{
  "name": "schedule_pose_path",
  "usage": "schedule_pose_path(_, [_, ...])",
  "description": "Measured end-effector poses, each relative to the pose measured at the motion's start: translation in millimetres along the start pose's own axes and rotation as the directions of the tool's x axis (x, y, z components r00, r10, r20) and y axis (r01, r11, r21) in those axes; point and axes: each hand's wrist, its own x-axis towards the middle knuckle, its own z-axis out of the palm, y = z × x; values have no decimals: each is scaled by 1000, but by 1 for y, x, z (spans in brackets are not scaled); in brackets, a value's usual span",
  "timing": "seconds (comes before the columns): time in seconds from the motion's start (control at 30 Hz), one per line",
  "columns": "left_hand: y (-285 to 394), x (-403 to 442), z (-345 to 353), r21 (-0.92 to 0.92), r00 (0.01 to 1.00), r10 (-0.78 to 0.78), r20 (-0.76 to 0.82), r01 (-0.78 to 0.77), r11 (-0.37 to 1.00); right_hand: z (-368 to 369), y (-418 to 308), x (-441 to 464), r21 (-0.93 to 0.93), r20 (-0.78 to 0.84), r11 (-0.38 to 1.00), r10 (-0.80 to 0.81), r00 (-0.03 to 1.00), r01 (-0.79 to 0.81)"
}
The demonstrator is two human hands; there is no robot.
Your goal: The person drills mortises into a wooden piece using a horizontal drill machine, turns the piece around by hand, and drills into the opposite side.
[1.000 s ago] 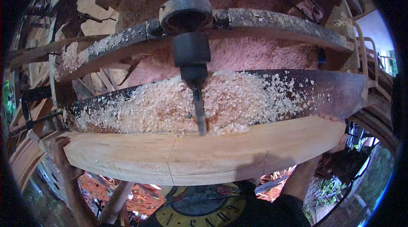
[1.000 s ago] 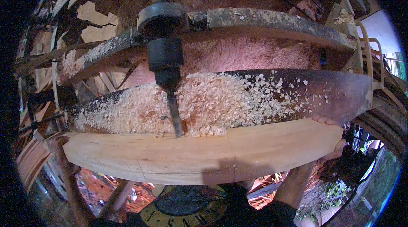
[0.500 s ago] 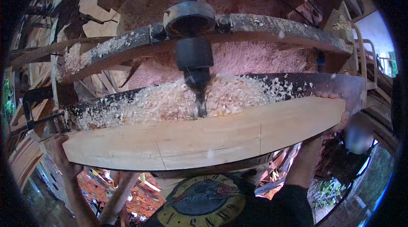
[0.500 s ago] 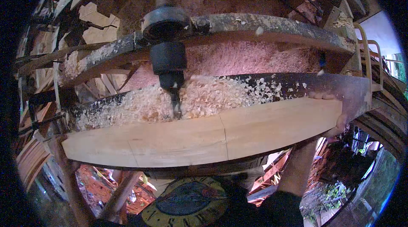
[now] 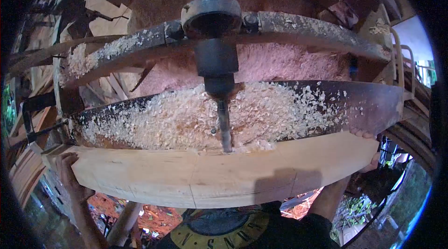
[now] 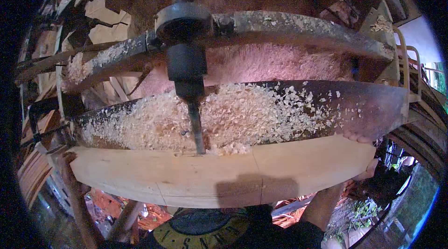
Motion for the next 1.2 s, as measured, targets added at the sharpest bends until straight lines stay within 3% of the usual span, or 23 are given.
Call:
schedule_pose_path(0.07, [-36,-11,4,103,997,70,37,-74,992,-8,-2,-4,-22,-24,1000,-20,1000,19])
schedule_pose_path(0.2, [-45,-18,3,95,997,62,51,-66,993,-14,1,-2,-15,-11,999,-39,999,39])
schedule_pose_path(0.4, [-54,-18,5,128,999,37,24,-40,991,27,15,32,208,113,975,49,992,-72])
schedule_pose_path(0.47, [-55,-19,12,142,999,-10,-49,17,990,19,20,38,201,91,977,58,994,-75])
schedule_pose_path(0.57, [-76,-27,5,78,999,-18,51,14,997,-12,20,43,77,107,997,-6,994,-2])
schedule_pose_path(0.63, [-13,6,-2,37,1000,-2,15,1,999,14,19,42,145,146,988,27,989,-49])
schedule_pose_path(0.73, [16,23,-5,0,1000,24,2,-24,1000,34,15,37,180,163,980,54,985,-83])
schedule_pose_path(0.87, [-49,-11,2,48,995,59,83,-63,997,12,10,28,124,109,991,42,993,-55])
schedule_pose_path(0.97, [-51,-19,-2,35,991,-14,136,9,999,4,9,28,107,100,994,20,995,-31])
schedule_pose_path(1.2, [-46,-25,3,154,997,72,37,-76,985,-4,14,37,88,106,996,9,994,-19])
